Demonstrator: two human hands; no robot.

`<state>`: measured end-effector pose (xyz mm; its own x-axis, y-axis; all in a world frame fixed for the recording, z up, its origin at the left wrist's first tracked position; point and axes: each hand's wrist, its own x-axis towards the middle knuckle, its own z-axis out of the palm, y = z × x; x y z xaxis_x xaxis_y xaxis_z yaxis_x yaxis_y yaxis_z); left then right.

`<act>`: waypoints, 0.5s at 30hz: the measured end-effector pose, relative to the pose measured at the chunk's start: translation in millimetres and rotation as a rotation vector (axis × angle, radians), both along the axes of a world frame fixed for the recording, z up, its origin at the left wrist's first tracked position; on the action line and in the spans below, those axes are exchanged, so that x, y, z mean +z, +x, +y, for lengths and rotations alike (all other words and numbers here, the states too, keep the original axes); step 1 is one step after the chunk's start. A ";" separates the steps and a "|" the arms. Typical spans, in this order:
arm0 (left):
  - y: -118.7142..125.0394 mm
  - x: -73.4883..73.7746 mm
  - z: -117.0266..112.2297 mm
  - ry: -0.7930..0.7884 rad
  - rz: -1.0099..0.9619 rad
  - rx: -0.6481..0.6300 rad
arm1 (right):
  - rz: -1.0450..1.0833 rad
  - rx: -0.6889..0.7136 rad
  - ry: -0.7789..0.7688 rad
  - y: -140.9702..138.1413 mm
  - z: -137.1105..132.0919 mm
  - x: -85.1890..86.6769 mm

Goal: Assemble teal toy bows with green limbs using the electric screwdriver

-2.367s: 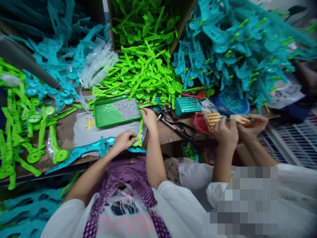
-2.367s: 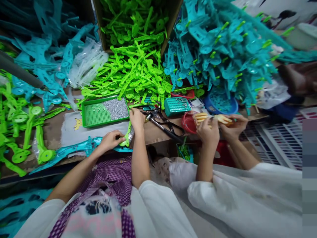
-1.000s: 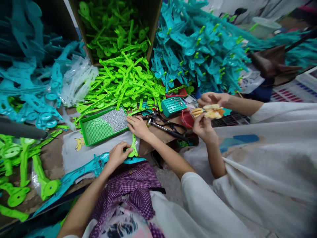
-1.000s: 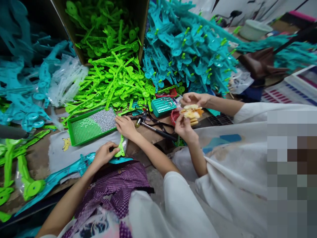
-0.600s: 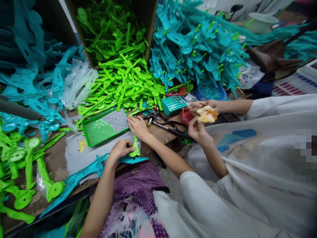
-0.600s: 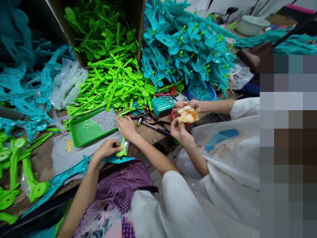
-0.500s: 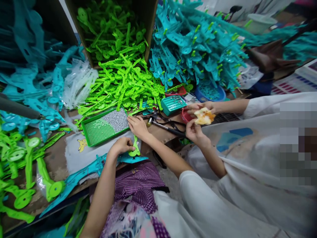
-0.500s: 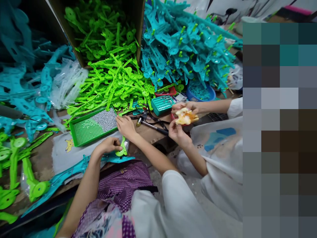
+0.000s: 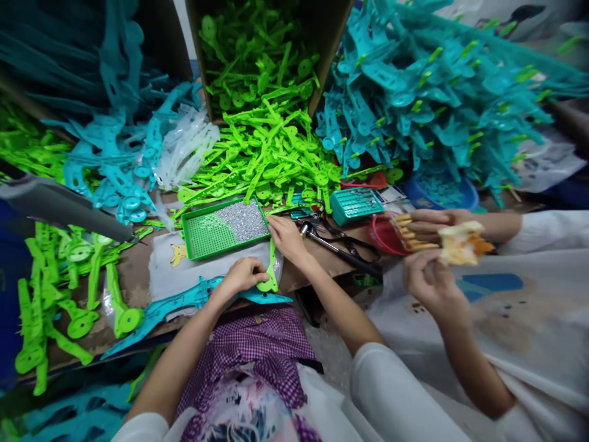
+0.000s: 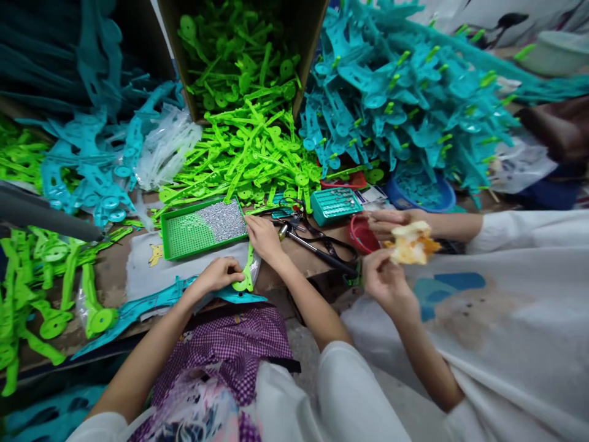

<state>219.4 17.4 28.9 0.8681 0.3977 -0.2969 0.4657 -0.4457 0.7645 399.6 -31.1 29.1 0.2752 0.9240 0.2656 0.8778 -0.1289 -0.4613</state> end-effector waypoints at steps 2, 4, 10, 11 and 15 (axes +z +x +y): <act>-0.6 0.7 1.3 -0.001 -0.033 -0.032 | 0.005 -0.011 -0.004 7.5 1.1 -1.5; -1.0 0.1 3.2 0.008 -0.068 -0.056 | -0.002 -0.030 -0.001 13.6 -1.1 -1.7; -2.7 -3.3 4.4 -0.022 -0.104 -0.071 | -0.073 -0.016 -0.066 16.1 -12.2 -10.8; -3.1 -4.1 3.8 -0.029 -0.102 -0.055 | -0.079 -0.004 -0.085 15.3 -12.6 -13.8; -4.8 -9.2 1.0 -0.114 -0.076 0.030 | -0.084 0.036 -0.141 14.7 -10.3 -21.1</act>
<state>214.6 18.4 19.6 0.8780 0.3914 -0.2754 0.4162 -0.3402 0.8432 414.3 -41.4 7.9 0.2239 0.9625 0.1530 0.9179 -0.1555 -0.3652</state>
